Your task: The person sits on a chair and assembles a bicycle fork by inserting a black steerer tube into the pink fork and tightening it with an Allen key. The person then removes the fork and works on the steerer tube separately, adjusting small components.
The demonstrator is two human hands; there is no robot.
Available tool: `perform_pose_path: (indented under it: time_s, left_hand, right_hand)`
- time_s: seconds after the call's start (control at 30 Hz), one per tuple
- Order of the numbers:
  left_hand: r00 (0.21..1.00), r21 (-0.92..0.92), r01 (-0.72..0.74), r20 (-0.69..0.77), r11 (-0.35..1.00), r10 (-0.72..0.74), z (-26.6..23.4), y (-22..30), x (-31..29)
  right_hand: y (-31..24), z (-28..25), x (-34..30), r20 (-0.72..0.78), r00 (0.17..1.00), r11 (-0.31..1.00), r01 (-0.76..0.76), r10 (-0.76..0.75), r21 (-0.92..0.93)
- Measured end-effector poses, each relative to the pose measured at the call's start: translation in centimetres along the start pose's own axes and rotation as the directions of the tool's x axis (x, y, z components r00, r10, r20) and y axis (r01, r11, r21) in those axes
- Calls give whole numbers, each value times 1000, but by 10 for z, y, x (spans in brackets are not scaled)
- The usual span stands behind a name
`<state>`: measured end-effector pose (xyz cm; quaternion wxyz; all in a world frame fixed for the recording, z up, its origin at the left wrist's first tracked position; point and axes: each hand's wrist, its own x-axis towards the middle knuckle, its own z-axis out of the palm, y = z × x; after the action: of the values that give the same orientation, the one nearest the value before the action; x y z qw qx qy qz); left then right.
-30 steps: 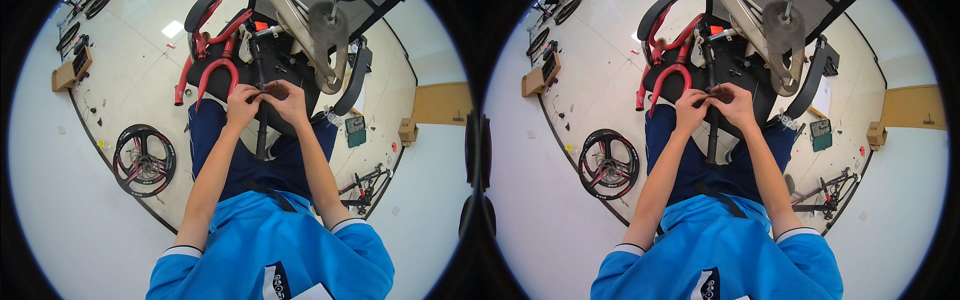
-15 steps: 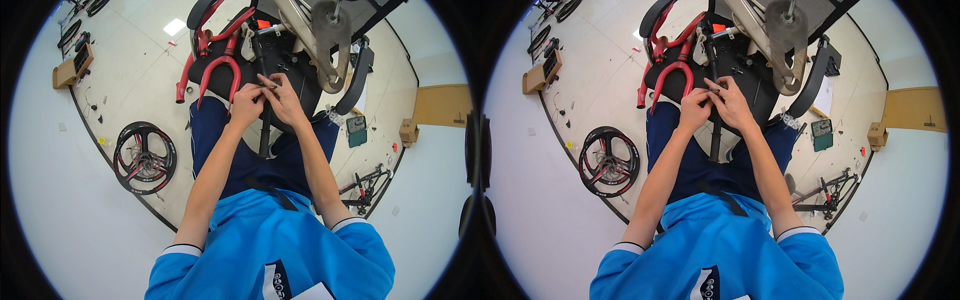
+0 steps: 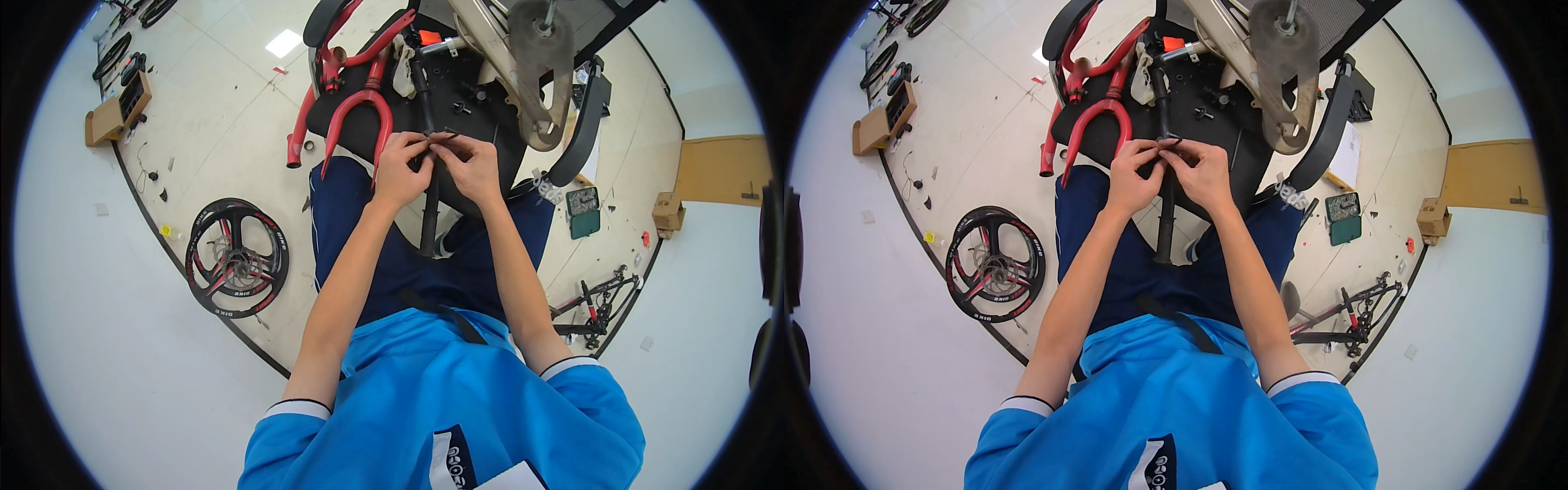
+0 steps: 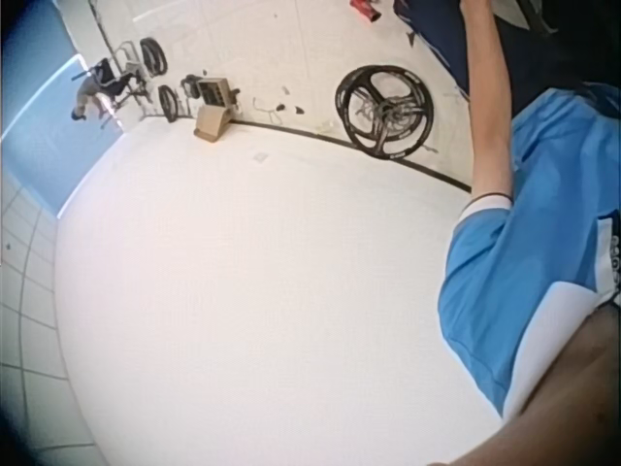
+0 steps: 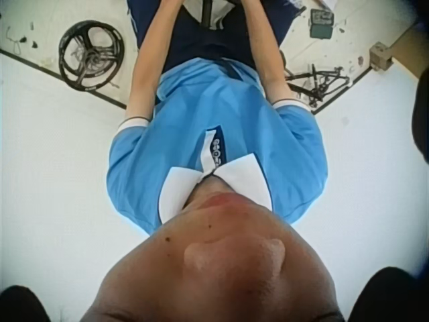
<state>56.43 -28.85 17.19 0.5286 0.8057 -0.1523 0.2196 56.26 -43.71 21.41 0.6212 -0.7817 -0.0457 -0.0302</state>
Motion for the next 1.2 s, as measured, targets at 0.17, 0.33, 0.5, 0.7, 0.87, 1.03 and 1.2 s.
perform_pose_path:
  time_s: [0.17,0.33,0.5,0.7,0.87,1.03,1.2]
  left_hand:
    - [987,-88,149,-47,985,-154,3,-2,-4]
    - [931,-191,357,-5,914,-365,9,4,-2]
    - [950,-190,307,7,932,-312,5,13,-2]
    - [992,-96,127,-1,987,-128,3,0,-4]
    - [960,-175,275,-4,945,-280,7,4,-2]
    - [951,-133,309,15,942,-310,7,7,-2]
    - [983,-115,185,23,976,-184,7,4,-1]
  right_hand:
    - [-6,-1,3,55,998,995,26,-21,-95]
    - [3,4,3,-89,993,997,-79,79,7]
    - [-2,2,0,-18,986,982,-164,166,99]
    - [-8,-3,3,119,987,994,-111,111,-10]
    - [4,0,2,2,997,997,-75,75,-13]
    - [7,3,1,-69,989,990,-124,129,73]
    - [9,7,2,-17,993,982,-115,119,150]
